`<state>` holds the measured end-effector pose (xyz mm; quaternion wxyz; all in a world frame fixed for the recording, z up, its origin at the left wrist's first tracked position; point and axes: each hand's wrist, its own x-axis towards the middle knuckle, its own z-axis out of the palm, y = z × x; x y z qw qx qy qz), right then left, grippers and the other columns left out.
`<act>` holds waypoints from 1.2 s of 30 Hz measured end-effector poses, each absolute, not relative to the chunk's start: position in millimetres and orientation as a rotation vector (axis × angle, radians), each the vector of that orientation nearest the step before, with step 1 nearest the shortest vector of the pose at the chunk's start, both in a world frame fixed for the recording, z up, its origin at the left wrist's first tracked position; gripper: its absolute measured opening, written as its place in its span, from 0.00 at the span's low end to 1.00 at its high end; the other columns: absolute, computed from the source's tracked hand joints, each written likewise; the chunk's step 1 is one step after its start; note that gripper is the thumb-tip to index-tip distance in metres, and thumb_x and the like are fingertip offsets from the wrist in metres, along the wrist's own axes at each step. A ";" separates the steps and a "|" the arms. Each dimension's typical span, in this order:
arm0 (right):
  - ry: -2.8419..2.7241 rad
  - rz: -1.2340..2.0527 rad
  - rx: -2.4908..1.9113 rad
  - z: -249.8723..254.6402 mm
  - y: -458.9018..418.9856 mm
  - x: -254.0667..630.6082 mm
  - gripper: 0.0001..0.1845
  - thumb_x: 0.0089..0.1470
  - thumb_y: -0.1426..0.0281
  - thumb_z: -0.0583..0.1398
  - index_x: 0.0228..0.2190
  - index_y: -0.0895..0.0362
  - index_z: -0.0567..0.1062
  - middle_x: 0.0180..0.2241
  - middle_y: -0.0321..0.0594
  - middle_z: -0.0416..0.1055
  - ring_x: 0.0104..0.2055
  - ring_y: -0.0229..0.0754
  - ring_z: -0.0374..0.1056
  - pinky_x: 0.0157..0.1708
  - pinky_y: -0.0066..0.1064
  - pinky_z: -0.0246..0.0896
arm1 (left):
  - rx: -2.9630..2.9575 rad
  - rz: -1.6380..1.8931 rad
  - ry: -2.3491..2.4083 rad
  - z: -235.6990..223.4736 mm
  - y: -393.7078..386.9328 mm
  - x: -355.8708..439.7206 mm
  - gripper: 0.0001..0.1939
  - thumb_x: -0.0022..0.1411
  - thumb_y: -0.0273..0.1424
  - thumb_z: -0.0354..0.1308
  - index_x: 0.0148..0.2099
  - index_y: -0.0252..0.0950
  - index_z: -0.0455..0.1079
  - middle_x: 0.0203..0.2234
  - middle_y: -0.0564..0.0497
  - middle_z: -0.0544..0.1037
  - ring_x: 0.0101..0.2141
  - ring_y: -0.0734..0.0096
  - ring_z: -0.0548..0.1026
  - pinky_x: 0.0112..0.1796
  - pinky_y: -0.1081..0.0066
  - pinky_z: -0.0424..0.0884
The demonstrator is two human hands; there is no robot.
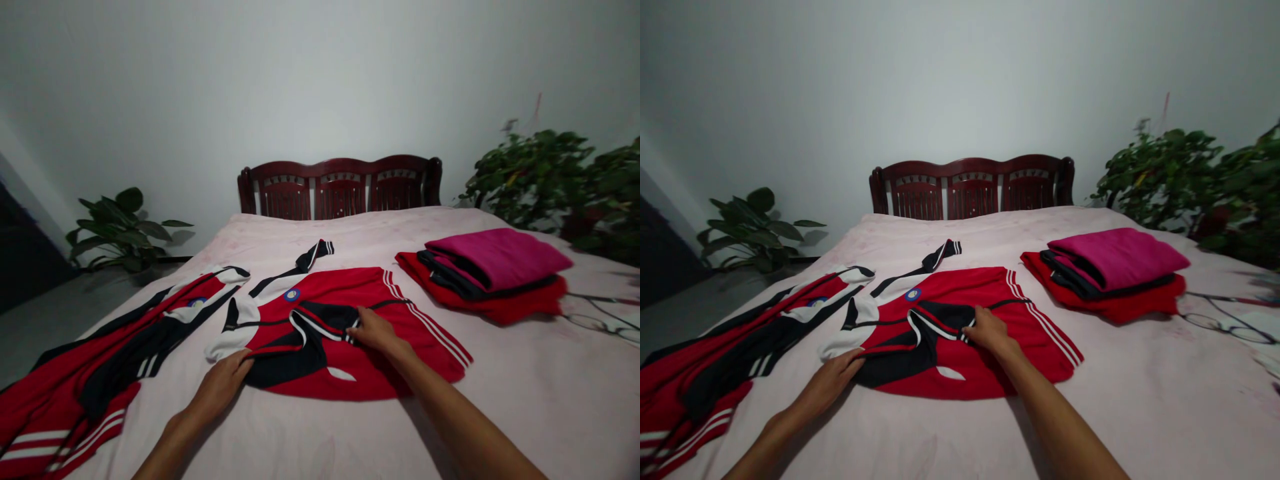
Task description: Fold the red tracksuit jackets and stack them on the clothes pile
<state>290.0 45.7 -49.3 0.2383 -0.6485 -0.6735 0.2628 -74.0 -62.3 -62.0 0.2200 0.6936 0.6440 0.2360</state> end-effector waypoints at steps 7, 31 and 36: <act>-1.592 1.082 -1.174 -14.6 47.4 245.8 0.20 0.56 0.65 0.57 0.50 0.55 0.73 0.45 0.39 0.77 0.45 0.45 0.72 0.46 0.35 0.67 | 1.778 0.697 1.747 -58.4 -53.3 -84.0 0.23 0.63 0.37 0.49 0.55 0.35 0.73 0.50 0.41 0.80 0.51 0.53 0.76 0.54 0.58 0.68; -2.393 0.316 -1.443 -55.0 -89.7 390.5 0.15 0.54 0.68 0.60 0.45 0.52 0.77 0.46 0.47 0.74 0.48 0.51 0.68 0.48 0.43 0.62 | 2.026 1.041 1.738 -80.6 -66.3 -36.5 0.14 0.67 0.34 0.47 0.49 0.41 0.71 0.44 0.50 0.79 0.45 0.64 0.77 0.46 0.66 0.71; -2.233 0.095 -1.543 -70.7 -76.5 409.6 0.16 0.66 0.64 0.48 0.32 0.54 0.72 0.32 0.43 0.73 0.34 0.44 0.68 0.36 0.36 0.61 | 1.906 1.321 1.776 -79.4 -63.4 -49.2 0.15 0.66 0.36 0.48 0.49 0.40 0.72 0.44 0.50 0.80 0.44 0.64 0.78 0.45 0.67 0.72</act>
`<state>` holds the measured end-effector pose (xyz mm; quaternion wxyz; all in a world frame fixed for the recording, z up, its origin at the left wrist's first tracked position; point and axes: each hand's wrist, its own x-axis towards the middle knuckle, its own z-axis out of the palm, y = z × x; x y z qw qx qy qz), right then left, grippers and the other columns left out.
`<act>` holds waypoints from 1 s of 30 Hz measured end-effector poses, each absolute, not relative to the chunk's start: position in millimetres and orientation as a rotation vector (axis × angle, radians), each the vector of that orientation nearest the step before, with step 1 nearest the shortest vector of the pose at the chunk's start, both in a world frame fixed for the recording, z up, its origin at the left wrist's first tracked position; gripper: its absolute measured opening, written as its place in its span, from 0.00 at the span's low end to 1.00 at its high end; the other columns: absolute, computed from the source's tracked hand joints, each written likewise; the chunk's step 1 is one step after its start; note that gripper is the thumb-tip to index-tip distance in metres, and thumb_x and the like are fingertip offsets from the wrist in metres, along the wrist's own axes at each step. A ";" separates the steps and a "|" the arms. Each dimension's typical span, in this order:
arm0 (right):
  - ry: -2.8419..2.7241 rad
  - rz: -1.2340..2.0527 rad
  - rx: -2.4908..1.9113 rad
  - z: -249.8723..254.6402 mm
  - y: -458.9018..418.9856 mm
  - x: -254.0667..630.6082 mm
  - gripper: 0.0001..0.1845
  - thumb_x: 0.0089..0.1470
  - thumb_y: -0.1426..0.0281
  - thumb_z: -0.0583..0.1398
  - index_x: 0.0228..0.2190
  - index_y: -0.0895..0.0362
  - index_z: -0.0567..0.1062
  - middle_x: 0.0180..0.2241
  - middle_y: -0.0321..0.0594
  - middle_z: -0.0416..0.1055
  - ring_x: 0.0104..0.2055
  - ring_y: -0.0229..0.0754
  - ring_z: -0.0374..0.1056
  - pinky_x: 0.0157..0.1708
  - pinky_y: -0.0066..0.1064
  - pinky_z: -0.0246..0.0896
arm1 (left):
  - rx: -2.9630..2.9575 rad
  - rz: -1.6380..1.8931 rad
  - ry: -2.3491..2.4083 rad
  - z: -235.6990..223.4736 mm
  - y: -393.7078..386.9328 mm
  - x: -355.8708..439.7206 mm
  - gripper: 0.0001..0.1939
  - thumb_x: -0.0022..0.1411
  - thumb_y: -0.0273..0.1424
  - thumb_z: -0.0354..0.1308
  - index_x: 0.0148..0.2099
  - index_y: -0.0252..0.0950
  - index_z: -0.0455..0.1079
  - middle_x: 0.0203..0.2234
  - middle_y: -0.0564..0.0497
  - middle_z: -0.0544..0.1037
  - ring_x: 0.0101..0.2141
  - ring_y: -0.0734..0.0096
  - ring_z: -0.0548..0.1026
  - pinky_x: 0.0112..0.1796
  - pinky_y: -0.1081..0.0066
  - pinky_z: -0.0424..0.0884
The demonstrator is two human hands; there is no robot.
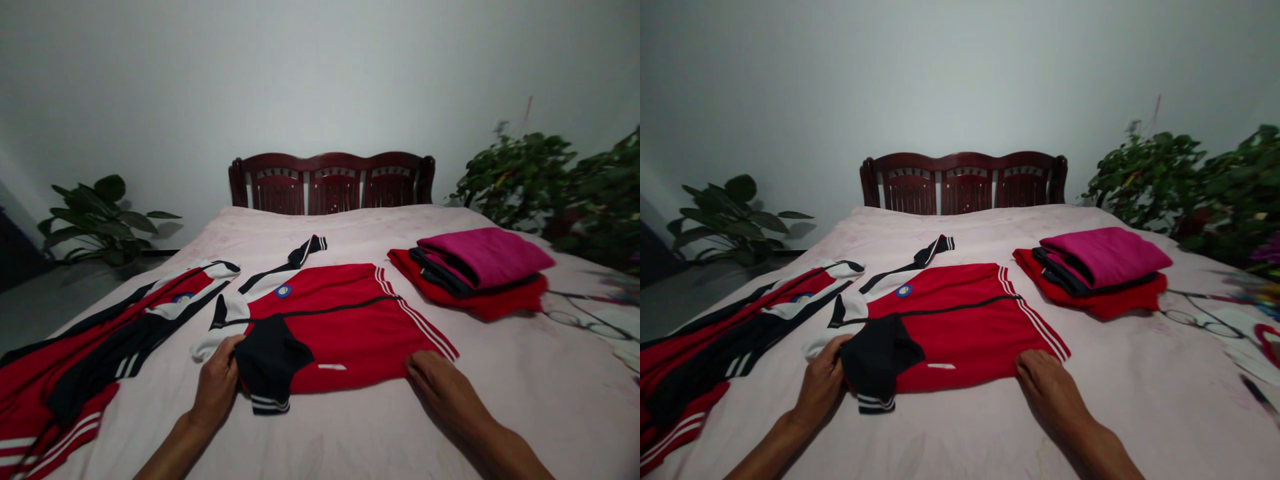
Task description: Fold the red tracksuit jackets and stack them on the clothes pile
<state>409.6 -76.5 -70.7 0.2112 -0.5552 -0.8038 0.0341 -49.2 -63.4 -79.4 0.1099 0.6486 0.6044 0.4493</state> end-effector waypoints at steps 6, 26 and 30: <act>-2.239 -0.049 -1.550 -43.2 -4.1 401.6 0.15 0.67 0.62 0.47 0.38 0.52 0.71 0.36 0.41 0.76 0.35 0.43 0.71 0.34 0.33 0.59 | 1.814 1.519 1.927 -65.1 -36.7 -54.6 0.15 0.65 0.35 0.48 0.49 0.39 0.71 0.39 0.50 0.81 0.40 0.63 0.79 0.41 0.68 0.72; -2.134 0.745 -1.371 -29.8 -4.7 238.2 0.24 0.63 0.52 0.52 0.49 0.55 0.74 0.45 0.46 0.78 0.47 0.50 0.73 0.44 0.37 0.62 | 1.830 0.625 2.145 -46.9 -40.2 -80.3 0.21 0.66 0.47 0.51 0.57 0.46 0.70 0.49 0.49 0.80 0.47 0.56 0.78 0.42 0.65 0.69; -2.213 0.796 -1.573 -42.5 -2.3 187.2 0.28 0.60 0.46 0.52 0.42 0.57 0.75 0.42 0.49 0.77 0.45 0.54 0.73 0.42 0.39 0.61 | 1.930 0.569 2.159 -52.8 -54.2 -86.3 0.16 0.63 0.43 0.55 0.48 0.43 0.75 0.43 0.49 0.81 0.44 0.58 0.78 0.40 0.67 0.68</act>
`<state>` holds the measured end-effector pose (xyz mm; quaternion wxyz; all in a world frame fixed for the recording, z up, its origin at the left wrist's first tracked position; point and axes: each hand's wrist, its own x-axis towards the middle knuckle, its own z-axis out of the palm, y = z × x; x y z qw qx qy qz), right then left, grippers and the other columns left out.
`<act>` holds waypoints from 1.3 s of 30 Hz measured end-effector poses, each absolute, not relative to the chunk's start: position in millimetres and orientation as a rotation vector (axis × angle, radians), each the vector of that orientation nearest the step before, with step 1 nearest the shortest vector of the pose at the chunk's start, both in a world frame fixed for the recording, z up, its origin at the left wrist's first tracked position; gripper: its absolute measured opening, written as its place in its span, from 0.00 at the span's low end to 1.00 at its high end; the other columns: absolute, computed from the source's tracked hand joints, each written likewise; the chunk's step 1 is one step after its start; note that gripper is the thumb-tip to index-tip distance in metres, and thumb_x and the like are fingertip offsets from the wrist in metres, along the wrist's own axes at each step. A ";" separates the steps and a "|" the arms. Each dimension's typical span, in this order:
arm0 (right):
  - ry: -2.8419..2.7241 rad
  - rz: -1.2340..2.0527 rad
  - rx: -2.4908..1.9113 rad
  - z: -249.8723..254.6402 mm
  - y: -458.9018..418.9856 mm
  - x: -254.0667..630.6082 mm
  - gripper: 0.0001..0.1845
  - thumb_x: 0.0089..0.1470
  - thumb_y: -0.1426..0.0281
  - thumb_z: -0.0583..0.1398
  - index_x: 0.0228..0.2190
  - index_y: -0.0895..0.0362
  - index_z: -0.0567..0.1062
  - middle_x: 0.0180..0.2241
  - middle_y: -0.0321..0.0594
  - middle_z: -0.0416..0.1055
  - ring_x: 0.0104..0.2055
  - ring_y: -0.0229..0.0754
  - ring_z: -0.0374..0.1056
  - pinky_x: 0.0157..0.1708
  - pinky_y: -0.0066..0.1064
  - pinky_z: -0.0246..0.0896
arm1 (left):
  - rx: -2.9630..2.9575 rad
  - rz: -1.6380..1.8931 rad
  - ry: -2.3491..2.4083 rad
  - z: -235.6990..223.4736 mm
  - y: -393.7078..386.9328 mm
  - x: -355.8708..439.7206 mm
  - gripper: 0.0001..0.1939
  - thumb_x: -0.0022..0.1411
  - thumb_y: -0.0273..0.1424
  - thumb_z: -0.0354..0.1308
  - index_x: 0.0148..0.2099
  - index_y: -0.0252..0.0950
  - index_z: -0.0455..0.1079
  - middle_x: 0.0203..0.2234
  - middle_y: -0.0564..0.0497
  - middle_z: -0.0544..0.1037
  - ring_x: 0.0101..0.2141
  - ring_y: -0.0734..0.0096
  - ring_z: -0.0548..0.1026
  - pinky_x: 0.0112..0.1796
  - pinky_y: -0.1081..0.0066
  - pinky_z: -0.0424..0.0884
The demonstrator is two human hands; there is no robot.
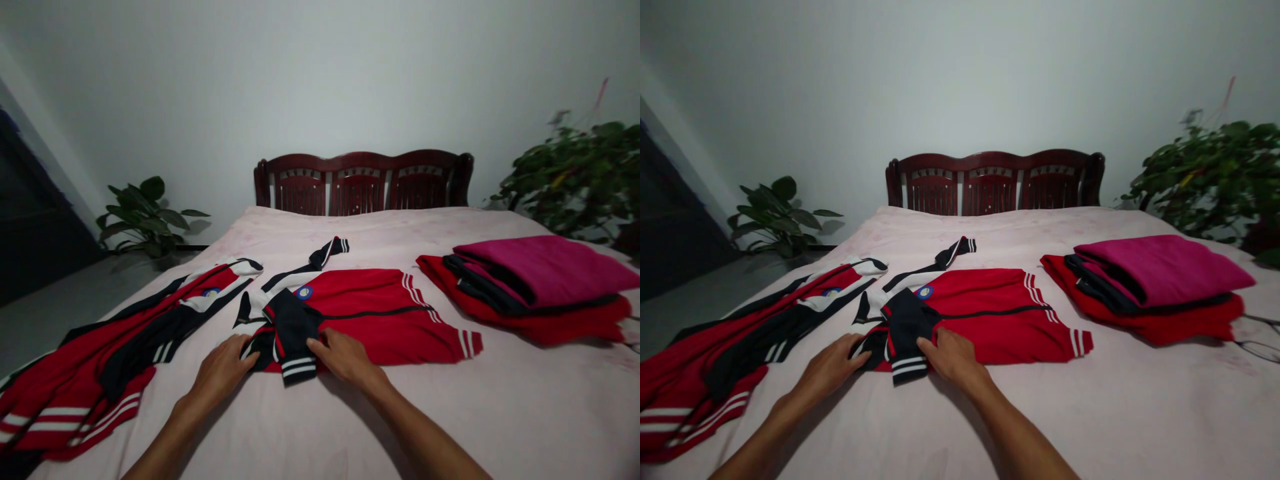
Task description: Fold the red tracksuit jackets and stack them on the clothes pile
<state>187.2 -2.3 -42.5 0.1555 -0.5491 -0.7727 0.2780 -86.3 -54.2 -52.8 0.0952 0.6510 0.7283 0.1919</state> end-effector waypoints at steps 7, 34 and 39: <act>-1.416 1.440 -1.153 -37.4 22.3 169.4 0.11 0.49 0.63 0.60 0.34 0.56 0.70 0.32 0.39 0.75 0.36 0.44 0.71 0.35 0.33 0.63 | 1.937 0.721 2.132 -67.5 -51.7 -94.0 0.16 0.69 0.35 0.46 0.50 0.42 0.73 0.46 0.48 0.81 0.47 0.59 0.77 0.45 0.64 0.69; -1.649 1.057 -1.739 -27.3 58.5 462.3 0.20 0.30 0.60 0.72 0.28 0.57 0.80 0.29 0.44 0.79 0.32 0.48 0.74 0.32 0.34 0.70 | 2.094 0.550 2.176 -64.0 -69.8 -82.7 0.12 0.58 0.21 0.48 0.36 0.42 0.68 0.37 0.53 0.76 0.40 0.65 0.74 0.38 0.68 0.65; -1.617 1.109 -1.665 -21.7 49.3 459.6 0.22 0.35 0.62 0.69 0.36 0.56 0.81 0.36 0.45 0.79 0.38 0.49 0.75 0.37 0.34 0.71 | 2.102 0.633 2.112 -27.6 -41.5 -47.1 0.11 0.64 0.30 0.51 0.45 0.43 0.73 0.46 0.50 0.78 0.47 0.61 0.75 0.45 0.65 0.67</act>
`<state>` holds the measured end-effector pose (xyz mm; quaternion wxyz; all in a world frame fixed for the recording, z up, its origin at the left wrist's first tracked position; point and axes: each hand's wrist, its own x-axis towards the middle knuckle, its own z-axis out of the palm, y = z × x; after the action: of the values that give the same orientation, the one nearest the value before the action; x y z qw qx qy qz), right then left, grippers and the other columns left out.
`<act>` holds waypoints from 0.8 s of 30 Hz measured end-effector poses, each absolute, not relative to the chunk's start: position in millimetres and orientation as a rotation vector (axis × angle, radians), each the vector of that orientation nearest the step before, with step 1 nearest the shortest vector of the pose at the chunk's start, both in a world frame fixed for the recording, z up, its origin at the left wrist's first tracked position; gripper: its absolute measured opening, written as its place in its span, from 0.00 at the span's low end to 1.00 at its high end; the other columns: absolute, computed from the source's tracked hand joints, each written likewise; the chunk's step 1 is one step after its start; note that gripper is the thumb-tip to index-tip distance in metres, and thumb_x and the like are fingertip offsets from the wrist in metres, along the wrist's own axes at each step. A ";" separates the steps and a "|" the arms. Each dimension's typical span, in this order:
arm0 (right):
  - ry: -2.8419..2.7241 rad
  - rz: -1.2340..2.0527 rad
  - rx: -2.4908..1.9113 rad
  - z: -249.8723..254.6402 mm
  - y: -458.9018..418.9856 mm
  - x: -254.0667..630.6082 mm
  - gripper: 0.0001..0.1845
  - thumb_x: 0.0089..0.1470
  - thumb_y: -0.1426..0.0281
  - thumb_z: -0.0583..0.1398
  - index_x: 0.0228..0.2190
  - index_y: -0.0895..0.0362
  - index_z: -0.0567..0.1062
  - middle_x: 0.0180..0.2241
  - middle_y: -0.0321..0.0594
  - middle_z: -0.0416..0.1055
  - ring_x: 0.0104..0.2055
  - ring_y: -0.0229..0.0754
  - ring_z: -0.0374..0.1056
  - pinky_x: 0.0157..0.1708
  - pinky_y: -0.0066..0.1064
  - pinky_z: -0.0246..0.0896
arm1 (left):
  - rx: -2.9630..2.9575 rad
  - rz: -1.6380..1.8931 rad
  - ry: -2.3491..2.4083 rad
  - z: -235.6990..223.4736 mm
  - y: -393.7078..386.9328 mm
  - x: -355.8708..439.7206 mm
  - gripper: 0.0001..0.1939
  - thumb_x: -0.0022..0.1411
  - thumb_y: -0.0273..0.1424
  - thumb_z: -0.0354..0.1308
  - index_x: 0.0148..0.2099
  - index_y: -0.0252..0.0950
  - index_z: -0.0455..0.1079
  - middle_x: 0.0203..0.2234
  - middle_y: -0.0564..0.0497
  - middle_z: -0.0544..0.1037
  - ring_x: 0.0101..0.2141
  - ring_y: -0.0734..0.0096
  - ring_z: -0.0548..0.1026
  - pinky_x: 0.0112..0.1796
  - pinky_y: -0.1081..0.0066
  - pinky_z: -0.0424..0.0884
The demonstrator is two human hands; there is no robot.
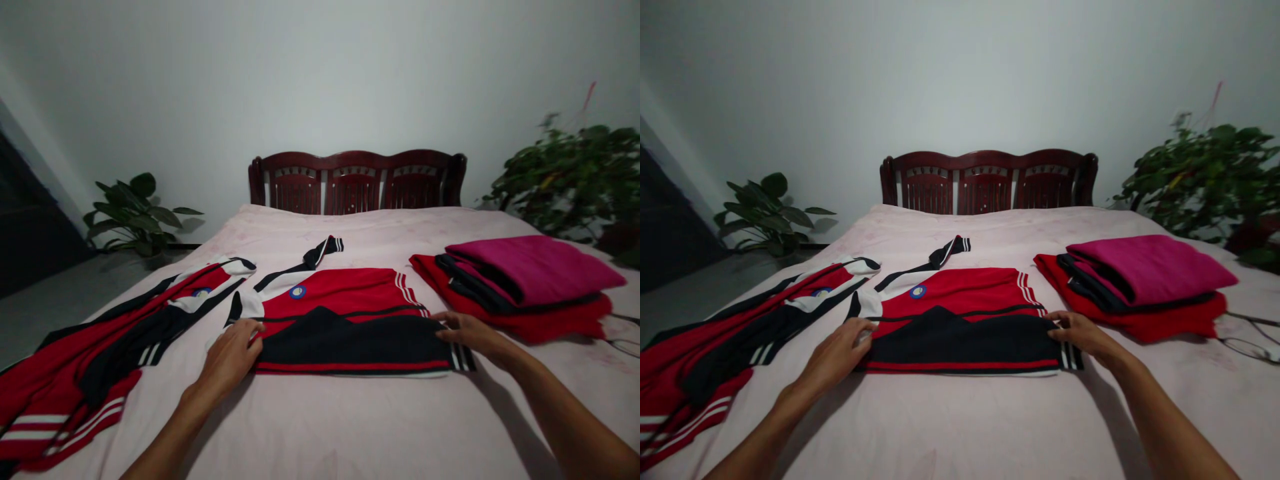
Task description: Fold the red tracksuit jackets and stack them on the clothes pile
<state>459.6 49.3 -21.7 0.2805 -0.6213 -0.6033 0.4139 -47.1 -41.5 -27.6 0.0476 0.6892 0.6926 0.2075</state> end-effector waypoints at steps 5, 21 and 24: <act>-1.612 1.031 -1.691 -22.0 47.0 456.9 0.22 0.40 0.65 0.68 0.41 0.56 0.81 0.35 0.45 0.79 0.37 0.49 0.75 0.35 0.34 0.71 | 2.257 0.583 2.056 -33.7 8.3 21.0 0.16 0.66 0.38 0.58 0.53 0.38 0.72 0.48 0.43 0.77 0.50 0.57 0.74 0.49 0.63 0.67; -1.558 0.739 -1.847 -57.0 71.1 459.6 0.32 0.43 0.57 0.68 0.48 0.60 0.76 0.42 0.49 0.79 0.45 0.53 0.75 0.42 0.37 0.71 | 2.020 0.477 2.285 -68.0 42.5 8.5 0.18 0.73 0.34 0.40 0.47 0.36 0.71 0.38 0.40 0.81 0.38 0.55 0.79 0.36 0.62 0.70; -1.532 0.644 -1.922 -62.1 65.9 469.1 0.39 0.44 0.49 0.66 0.52 0.62 0.75 0.52 0.58 0.74 0.52 0.57 0.72 0.46 0.39 0.69 | 2.125 0.537 2.208 -62.0 27.1 3.5 0.14 0.72 0.35 0.47 0.50 0.37 0.70 0.44 0.43 0.78 0.45 0.58 0.77 0.44 0.62 0.70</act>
<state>469.1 65.9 -62.1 0.2960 -0.7225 -0.5760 0.2422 3.5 27.1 -62.0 0.0153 0.6828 0.7098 0.1726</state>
